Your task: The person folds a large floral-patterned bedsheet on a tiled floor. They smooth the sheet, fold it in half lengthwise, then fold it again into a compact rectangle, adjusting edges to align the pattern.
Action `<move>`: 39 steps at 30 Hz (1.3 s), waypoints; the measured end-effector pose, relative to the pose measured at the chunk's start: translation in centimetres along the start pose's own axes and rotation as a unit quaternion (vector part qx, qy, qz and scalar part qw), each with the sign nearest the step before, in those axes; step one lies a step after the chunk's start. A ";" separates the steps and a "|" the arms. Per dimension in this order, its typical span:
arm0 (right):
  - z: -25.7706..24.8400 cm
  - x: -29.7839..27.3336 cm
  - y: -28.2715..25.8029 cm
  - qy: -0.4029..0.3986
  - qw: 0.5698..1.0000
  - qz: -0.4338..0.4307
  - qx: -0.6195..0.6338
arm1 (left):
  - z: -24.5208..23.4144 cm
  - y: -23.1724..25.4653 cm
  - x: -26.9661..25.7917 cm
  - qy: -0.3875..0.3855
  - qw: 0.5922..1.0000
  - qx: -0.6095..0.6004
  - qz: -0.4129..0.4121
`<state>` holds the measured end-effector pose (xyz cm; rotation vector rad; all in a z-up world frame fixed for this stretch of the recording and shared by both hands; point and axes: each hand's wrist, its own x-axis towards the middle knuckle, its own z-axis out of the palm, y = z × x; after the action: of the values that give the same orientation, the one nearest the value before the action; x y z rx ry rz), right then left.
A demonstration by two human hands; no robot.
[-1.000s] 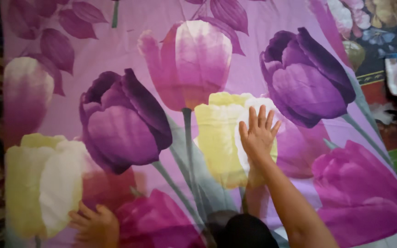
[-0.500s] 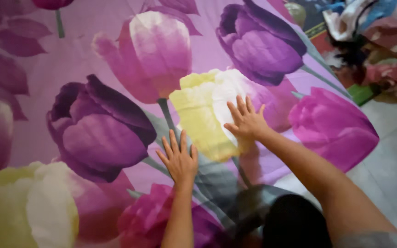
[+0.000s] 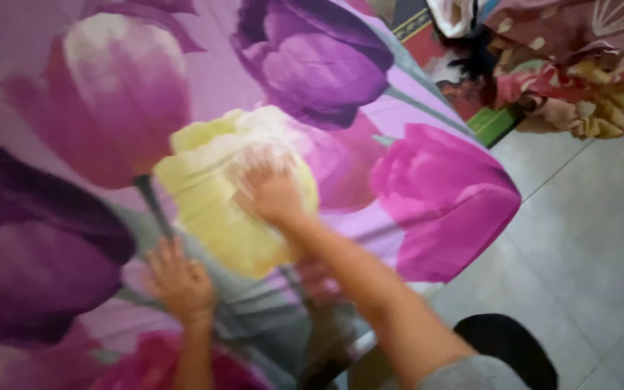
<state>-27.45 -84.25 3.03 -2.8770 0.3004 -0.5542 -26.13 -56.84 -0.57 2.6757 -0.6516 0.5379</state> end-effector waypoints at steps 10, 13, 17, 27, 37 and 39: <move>-15.6 -14.5 32.3 -0.057 0.981 0.173 -0.060 | -2.8 5.8 -4.0 -0.078 0.987 0.066 -0.124; -17.8 -16.5 35.4 -0.065 0.965 0.248 0.052 | -3.0 12.3 -8.0 -0.102 0.981 0.100 -0.129; -19.1 -18.5 38.6 -0.148 0.890 0.396 0.172 | -1.6 20.4 -11.5 -0.096 0.975 0.126 -0.157; -15.6 -13.5 27.6 -0.105 0.992 -0.045 0.056 | -2.1 32.9 -9.7 -0.107 0.988 0.018 -0.109; -17.8 -29.0 22.1 -0.120 0.955 -0.258 0.084 | -4.9 34.8 -18.3 -0.129 0.989 -0.045 0.060; -17.8 -27.6 23.2 -0.172 0.948 -0.254 0.083 | -5.1 34.1 -18.8 -0.115 0.991 -0.047 0.046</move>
<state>-63.05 -102.78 4.42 -2.8020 -0.5293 -0.1259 -59.87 -76.50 3.49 2.6506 -0.8447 0.2163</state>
